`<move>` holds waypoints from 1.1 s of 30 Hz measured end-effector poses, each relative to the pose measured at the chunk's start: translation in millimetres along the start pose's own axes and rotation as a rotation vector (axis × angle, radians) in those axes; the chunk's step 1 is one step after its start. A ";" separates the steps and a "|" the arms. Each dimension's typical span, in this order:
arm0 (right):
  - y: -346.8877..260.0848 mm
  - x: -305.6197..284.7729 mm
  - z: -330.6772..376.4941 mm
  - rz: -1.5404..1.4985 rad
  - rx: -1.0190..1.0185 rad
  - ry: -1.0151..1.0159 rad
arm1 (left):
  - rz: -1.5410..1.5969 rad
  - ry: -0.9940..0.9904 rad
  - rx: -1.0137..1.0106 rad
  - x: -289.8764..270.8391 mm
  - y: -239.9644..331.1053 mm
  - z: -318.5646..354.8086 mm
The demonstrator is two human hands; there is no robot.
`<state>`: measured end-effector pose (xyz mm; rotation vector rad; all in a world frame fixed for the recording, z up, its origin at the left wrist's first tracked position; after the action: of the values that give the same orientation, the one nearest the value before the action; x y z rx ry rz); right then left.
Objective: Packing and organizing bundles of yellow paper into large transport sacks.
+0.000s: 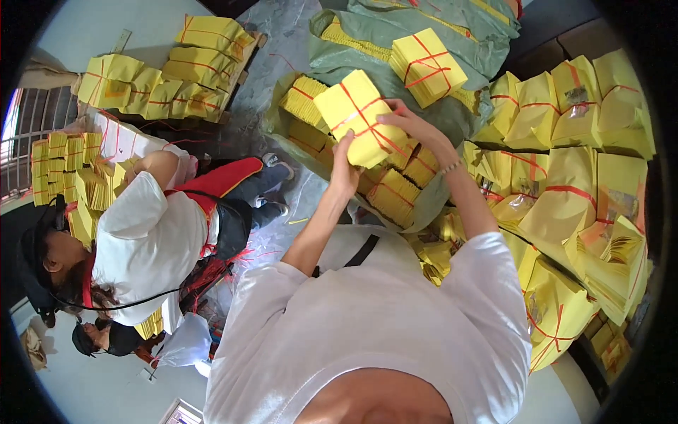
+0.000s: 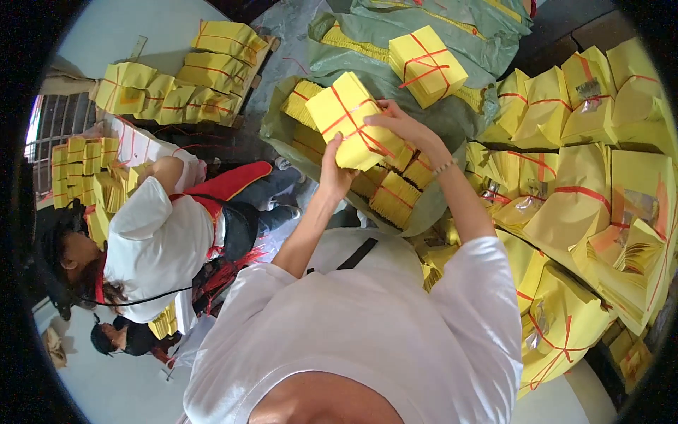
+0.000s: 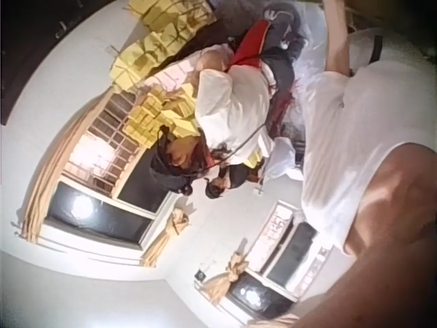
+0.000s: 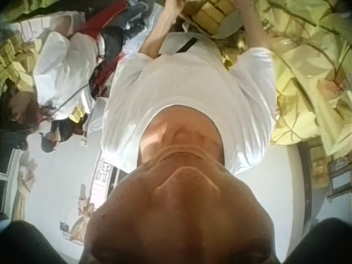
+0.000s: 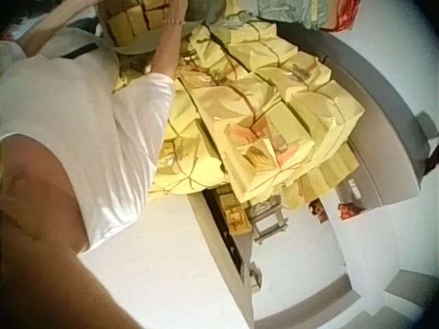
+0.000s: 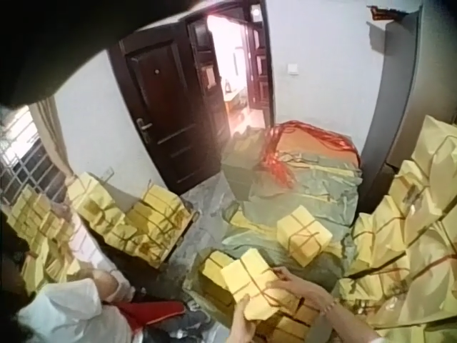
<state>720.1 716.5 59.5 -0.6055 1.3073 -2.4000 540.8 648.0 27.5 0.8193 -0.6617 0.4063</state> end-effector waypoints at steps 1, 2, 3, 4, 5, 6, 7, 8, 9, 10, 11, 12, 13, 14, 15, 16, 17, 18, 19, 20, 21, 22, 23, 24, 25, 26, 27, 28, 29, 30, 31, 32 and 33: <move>-8.3 3.2 -7.8 0.005 -0.001 -0.006 | 0.002 0.002 0.007 -5.0 6.2 -3.7; -18.0 6.1 -12.9 0.098 0.122 -0.026 | 0.043 0.032 -0.041 -10.1 10.2 -8.0; -24.5 6.2 -18.1 0.191 0.246 -0.044 | 0.083 0.060 -0.090 -14.5 13.1 -12.6; -25.9 8.1 -27.5 0.212 0.336 -0.102 | 0.146 0.081 -0.144 -18.1 15.0 -16.4; -27.7 7.7 -29.4 0.216 0.336 -0.104 | 0.149 0.081 -0.140 -21.2 15.8 -18.4; -29.8 7.2 -29.3 0.171 0.388 -0.139 | 0.187 0.092 -0.216 -23.9 15.4 -20.0; -33.3 8.2 -28.8 0.120 0.443 -0.171 | 0.225 0.103 -0.298 -23.7 15.7 -21.8; -25.8 0.3 -33.5 0.121 0.446 -0.164 | 0.227 0.098 -0.302 -20.8 16.6 -23.7; -11.1 -13.2 -41.1 0.214 0.529 -0.133 | 0.233 0.113 -0.355 -17.7 17.0 -25.5; -13.4 -10.3 -46.5 0.313 0.610 -0.118 | 0.244 0.140 -0.398 -20.5 18.5 -25.1; -17.1 -9.7 -49.6 0.319 0.610 -0.127 | 0.250 0.146 -0.391 -23.7 21.5 -25.8; -22.1 -11.2 -51.7 0.365 0.628 -0.148 | 0.292 0.125 -0.444 -26.8 25.1 -27.4; -29.6 -10.0 -50.0 0.408 0.646 -0.160 | 0.331 0.097 -0.503 -28.2 26.9 -29.7; -25.5 -15.2 -55.1 0.410 0.647 -0.159 | 0.333 0.096 -0.503 -29.4 28.1 -31.6; -17.2 -25.0 -64.0 0.433 0.700 -0.174 | 0.367 0.060 -0.527 -30.1 28.9 -33.2; -19.0 -27.0 -69.9 0.457 0.750 -0.192 | 0.401 0.026 -0.548 -31.8 29.9 -35.3; -20.9 -29.2 -75.0 0.460 0.750 -0.193 | 0.402 0.027 -0.545 -33.0 30.2 -37.8; -22.5 -31.0 -80.1 0.481 0.775 -0.219 | 0.425 0.023 -0.559 -33.4 29.6 -40.5; -24.1 -31.8 -83.9 0.500 0.801 -0.243 | 0.449 0.019 -0.577 -30.4 31.4 -40.9; -24.4 -32.6 -89.1 0.500 0.803 -0.244 | 0.450 0.020 -0.578 -28.5 34.2 -41.4; -24.2 -33.2 -94.4 0.468 0.849 -0.222 | 0.455 0.033 -0.599 -27.0 37.1 -42.0; -24.0 -34.3 -99.7 0.440 0.893 -0.199 | 0.459 0.045 -0.619 -25.1 40.7 -42.0; -23.1 -35.2 -104.6 0.440 0.894 -0.199 | 0.460 0.045 -0.619 -27.4 41.1 -43.8; -21.3 -35.7 -108.9 0.471 0.914 -0.232 | 0.500 0.038 -0.640 -30.7 40.4 -46.0; -25.4 -28.8 -112.3 0.505 0.931 -0.272 | 0.543 0.037 -0.655 -36.8 41.0 -47.4; -29.2 -22.5 -114.8 0.507 0.930 -0.279 | 0.545 0.041 -0.651 -43.3 42.0 -49.4; -33.1 -16.7 -117.1 0.486 0.888 -0.307 | 0.579 0.019 -0.675 -49.5 42.9 -51.5; -40.8 -9.3 -116.9 0.460 0.847 -0.333 | 0.611 -0.003 -0.703 -55.8 42.3 -55.1; -48.9 -3.3 -117.3 0.457 0.848 -0.337 | 0.612 0.002 -0.704 -62.4 42.0 -58.1; -56.8 2.3 -117.9 0.479 0.830 -0.386 | 0.638 -0.004 -0.717 -68.7 41.6 -61.2; -59.7 4.4 -118.1 0.499 0.814 -0.428 | 0.663 -0.013 -0.735 -71.7 41.0 -65.3; -56.0 4.4 -122.3 0.493 0.817 -0.426 | 0.662 -0.012 -0.742 -75.0 41.3 -70.2; -49.3 2.2 -129.6 0.517 0.816 -0.349 | 0.663 0.017 -0.758 -78.5 41.7 -75.3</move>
<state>646.7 832.4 38.9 -0.3515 0.2283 -2.0110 488.4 726.1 -41.3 -0.1443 -0.9805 0.6941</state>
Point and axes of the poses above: each hand's wrist, its own z-axis away from the middle knuckle, its own x-axis out of the palm, y = z × x, the point moved 1 cm from there along -z, towards the middle knuckle, and after that the axes turned 12 degrees about -y, right-handed, at the moved point
